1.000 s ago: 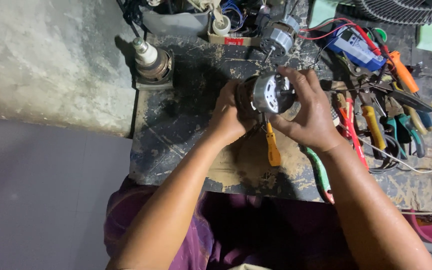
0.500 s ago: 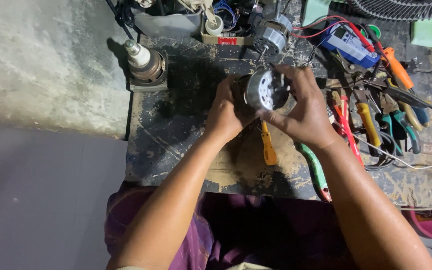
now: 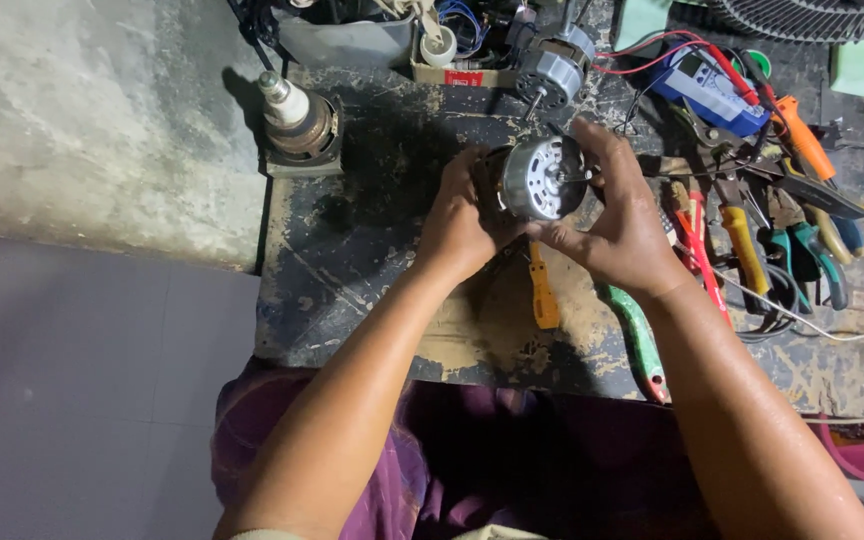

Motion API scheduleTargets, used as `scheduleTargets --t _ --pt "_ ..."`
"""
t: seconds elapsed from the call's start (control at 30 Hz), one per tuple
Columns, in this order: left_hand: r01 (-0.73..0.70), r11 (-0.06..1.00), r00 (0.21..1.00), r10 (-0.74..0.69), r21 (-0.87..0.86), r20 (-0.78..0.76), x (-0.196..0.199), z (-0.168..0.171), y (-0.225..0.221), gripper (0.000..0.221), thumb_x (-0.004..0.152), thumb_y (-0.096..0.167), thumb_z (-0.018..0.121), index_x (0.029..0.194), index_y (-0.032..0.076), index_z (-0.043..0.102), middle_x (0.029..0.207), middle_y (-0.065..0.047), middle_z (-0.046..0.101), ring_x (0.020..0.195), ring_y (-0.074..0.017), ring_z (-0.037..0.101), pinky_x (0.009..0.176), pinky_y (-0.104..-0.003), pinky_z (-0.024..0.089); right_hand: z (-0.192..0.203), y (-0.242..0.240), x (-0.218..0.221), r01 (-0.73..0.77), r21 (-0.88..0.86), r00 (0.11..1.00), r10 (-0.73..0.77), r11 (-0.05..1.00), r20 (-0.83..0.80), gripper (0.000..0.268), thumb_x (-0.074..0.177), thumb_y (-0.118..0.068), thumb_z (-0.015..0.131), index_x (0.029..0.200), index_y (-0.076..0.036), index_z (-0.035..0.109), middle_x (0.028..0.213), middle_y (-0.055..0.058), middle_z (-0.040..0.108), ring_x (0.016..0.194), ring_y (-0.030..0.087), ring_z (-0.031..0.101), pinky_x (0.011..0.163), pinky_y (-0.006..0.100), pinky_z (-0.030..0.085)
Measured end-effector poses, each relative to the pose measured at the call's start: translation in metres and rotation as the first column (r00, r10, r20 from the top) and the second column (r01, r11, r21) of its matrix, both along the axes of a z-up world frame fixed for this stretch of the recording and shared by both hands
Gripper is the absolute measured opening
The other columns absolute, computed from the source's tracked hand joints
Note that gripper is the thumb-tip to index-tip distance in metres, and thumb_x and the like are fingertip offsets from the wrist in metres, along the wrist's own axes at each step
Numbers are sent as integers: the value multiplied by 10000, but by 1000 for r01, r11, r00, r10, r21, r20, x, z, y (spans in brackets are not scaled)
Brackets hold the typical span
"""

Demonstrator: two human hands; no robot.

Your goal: Disassembling an electric motor by removing housing screws and prying the casing apart to inspect internal components.

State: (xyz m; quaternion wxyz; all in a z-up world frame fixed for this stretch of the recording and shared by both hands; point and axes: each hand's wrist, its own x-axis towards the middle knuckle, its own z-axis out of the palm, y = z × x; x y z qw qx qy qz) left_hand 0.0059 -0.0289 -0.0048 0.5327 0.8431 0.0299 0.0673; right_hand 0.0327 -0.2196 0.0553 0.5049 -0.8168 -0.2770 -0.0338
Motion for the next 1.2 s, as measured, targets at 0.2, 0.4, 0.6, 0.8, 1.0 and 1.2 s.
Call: scheduleTargets --t 0.2,0.4,0.6,0.8,1.0,1.2 --pt "20 999 1000 -20 39 -10 -1 2 1 1066 640 243 968 1485 18 360 1440 -241 446 1350 -450 530 1128 -509 507 -1 2 4 -23 32 999 24 999 -25 987 690 -147 978 1502 37 449 1357 324 519 1278 550 530 1036 614 465" --pt "0 1000 1000 0 -31 11 -5 2 0 970 705 203 947 1477 19 388 1405 -236 483 1328 -436 554 1099 -500 518 -9 -3 6 -3 127 994 17 992 -110 952 679 -97 978 1451 37 439 1389 297 516 1293 496 527 1033 602 486" --pt "37 999 999 -37 11 -22 -7 9 3 1016 676 175 945 1486 4 355 1429 -251 455 1332 -452 546 1109 -512 518 -10 -10 5 -1 141 995 16 990 -100 900 711 -106 959 1437 30 445 1427 254 530 1327 396 514 1087 527 446" --pt "49 999 999 -49 -15 -20 -2 -2 5 1006 675 168 936 1494 41 366 1438 -241 453 1339 -453 538 1103 -511 520 0 -11 2 12 100 1000 -11 995 -3 874 705 -140 971 1414 5 481 1419 214 558 1302 348 543 1141 501 409" --pt "48 996 999 -47 -72 6 1 -8 7 942 709 183 906 1487 81 385 1428 -245 451 1328 -484 536 1070 -542 537 -1 -27 7 10 206 999 -2 979 -43 868 723 -47 922 1431 -9 421 1418 229 530 1296 370 512 1112 560 418" --pt "0 1000 998 1 16 -60 6 -13 2 952 662 218 910 1456 81 402 1473 -167 475 1289 -347 609 1027 -417 542 20 -43 -2 62 311 996 -39 948 -82 612 893 -157 687 1372 -59 320 1343 198 437 1245 311 488 1022 420 512"
